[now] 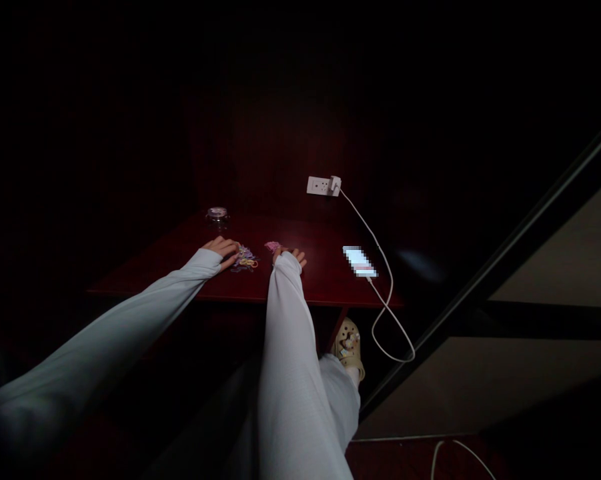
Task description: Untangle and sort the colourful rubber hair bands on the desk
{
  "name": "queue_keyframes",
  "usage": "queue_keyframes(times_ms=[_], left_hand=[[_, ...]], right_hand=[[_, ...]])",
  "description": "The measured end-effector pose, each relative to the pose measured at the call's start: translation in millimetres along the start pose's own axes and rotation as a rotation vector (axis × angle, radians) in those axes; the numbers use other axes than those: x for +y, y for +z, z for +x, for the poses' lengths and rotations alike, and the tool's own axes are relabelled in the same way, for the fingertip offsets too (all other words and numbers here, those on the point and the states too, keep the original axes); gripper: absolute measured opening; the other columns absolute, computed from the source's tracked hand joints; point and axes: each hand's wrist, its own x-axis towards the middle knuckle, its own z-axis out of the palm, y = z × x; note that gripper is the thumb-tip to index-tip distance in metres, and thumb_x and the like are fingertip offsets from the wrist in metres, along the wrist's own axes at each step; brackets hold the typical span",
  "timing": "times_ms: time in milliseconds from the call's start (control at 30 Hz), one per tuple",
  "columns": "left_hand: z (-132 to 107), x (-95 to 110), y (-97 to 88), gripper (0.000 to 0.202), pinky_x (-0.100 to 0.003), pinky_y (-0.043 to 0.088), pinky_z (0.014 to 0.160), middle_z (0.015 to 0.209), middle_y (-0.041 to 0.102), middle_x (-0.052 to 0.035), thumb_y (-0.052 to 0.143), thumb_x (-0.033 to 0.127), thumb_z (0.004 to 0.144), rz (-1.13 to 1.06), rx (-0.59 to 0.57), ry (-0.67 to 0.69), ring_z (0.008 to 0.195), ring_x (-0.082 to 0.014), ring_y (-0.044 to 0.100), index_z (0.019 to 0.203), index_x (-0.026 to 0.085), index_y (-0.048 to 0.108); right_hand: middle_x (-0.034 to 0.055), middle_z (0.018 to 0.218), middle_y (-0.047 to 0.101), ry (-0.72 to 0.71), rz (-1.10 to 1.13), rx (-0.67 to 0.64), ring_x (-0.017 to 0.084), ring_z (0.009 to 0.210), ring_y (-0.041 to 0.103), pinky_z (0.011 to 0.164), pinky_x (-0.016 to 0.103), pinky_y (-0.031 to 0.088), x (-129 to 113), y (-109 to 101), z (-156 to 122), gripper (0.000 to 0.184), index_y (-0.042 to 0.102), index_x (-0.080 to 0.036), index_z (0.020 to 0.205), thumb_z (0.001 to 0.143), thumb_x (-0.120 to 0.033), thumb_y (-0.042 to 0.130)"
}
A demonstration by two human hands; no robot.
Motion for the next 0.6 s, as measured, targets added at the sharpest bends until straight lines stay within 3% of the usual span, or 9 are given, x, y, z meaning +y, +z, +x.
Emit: queue_keyframes(times_ms=[133,233,467,600], left_hand=[[0,0,0.0,0.032,-0.041,0.055,0.091,0.127,0.076,-0.0128,0.05,0.028,0.104,0.009,-0.01,-0.03,0.112,-0.0303,0.064,0.123,0.021,0.074],[0,1,-0.7,0.031,-0.042,0.056,0.09,0.127,0.076,-0.0127,0.05,0.028,0.103,-0.001,-0.009,-0.03,0.112,-0.0304,0.064,0.122,0.021,0.074],[-3,6,-6.8,0.025,-0.042,0.052,0.086,0.123,0.077,-0.0105,0.051,0.032,0.103,0.042,0.085,-0.121,0.107,-0.0296,0.064,0.111,0.023,0.073],[-9,5,-13.5,0.025,-0.046,0.048,0.086,0.117,0.077,-0.0125,0.049,0.034,0.105,0.109,0.204,-0.355,0.106,-0.0336,0.063,0.101,0.022,0.07]], right_hand=[[0.0133,0.155,0.063,0.002,0.015,0.008,0.038,0.144,0.048,0.116,0.054,0.037,0,-2,1,0.05,0.079,-0.027,0.136,0.11,-0.041,0.039],[0.013,0.152,0.065,-0.007,0.028,0.017,0.038,0.142,0.049,0.115,0.055,0.037,0,-5,1,0.052,0.081,-0.026,0.13,0.111,-0.041,0.036],[0.0133,0.126,0.076,-0.08,0.092,-0.067,0.038,0.131,0.053,0.114,0.057,0.038,-7,-13,2,0.069,0.086,-0.025,0.078,0.112,-0.046,0.03],[0.0122,0.116,0.078,-0.197,0.144,-0.132,0.036,0.126,0.056,0.112,0.056,0.041,-11,-12,2,0.073,0.083,-0.024,0.068,0.112,-0.052,0.032]])
